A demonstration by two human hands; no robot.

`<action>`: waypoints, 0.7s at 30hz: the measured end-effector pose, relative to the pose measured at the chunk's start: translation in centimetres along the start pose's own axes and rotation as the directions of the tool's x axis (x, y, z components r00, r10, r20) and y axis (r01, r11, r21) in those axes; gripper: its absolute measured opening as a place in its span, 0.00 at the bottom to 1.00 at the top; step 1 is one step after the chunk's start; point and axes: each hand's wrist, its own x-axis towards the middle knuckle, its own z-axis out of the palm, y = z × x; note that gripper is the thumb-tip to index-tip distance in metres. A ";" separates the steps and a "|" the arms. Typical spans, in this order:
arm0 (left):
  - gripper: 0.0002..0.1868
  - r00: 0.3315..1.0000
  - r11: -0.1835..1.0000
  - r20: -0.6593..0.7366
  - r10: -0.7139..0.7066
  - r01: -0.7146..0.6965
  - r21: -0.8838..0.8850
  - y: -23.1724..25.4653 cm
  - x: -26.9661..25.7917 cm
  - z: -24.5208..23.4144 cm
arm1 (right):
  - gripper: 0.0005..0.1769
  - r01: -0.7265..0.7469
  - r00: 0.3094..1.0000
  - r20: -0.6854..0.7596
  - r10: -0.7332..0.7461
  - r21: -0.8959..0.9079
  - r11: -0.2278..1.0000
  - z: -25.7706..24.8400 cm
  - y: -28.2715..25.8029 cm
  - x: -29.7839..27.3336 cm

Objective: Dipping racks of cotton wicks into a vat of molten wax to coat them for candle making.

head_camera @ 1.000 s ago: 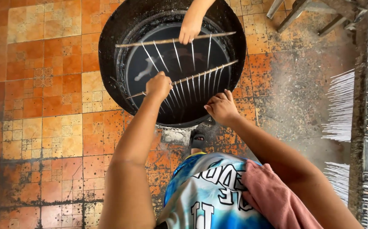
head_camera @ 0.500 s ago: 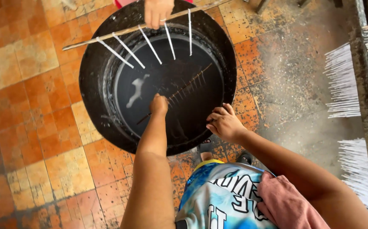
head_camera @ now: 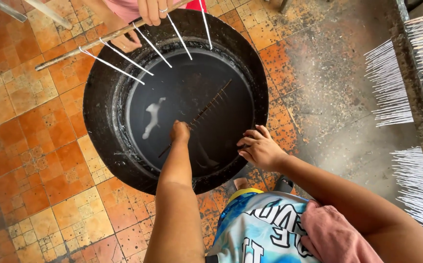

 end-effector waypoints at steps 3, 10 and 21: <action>0.10 1.000 1.000 -0.006 -0.002 0.002 -0.004 0.4 -0.8 -0.4 | 0.22 0.010 1.000 -0.003 -0.010 -0.002 1.000 0.6 0.6 -0.1; 0.12 0.998 0.978 0.003 0.055 -0.054 0.202 5.9 -10.0 -10.2 | 0.20 0.084 0.995 -0.056 -0.085 -0.020 0.996 1.5 1.9 0.0; 0.09 0.951 0.952 -0.202 0.233 -0.180 0.247 11.7 -28.1 -25.8 | 0.28 -0.029 0.623 -0.145 0.769 0.978 0.208 -10.2 10.1 7.4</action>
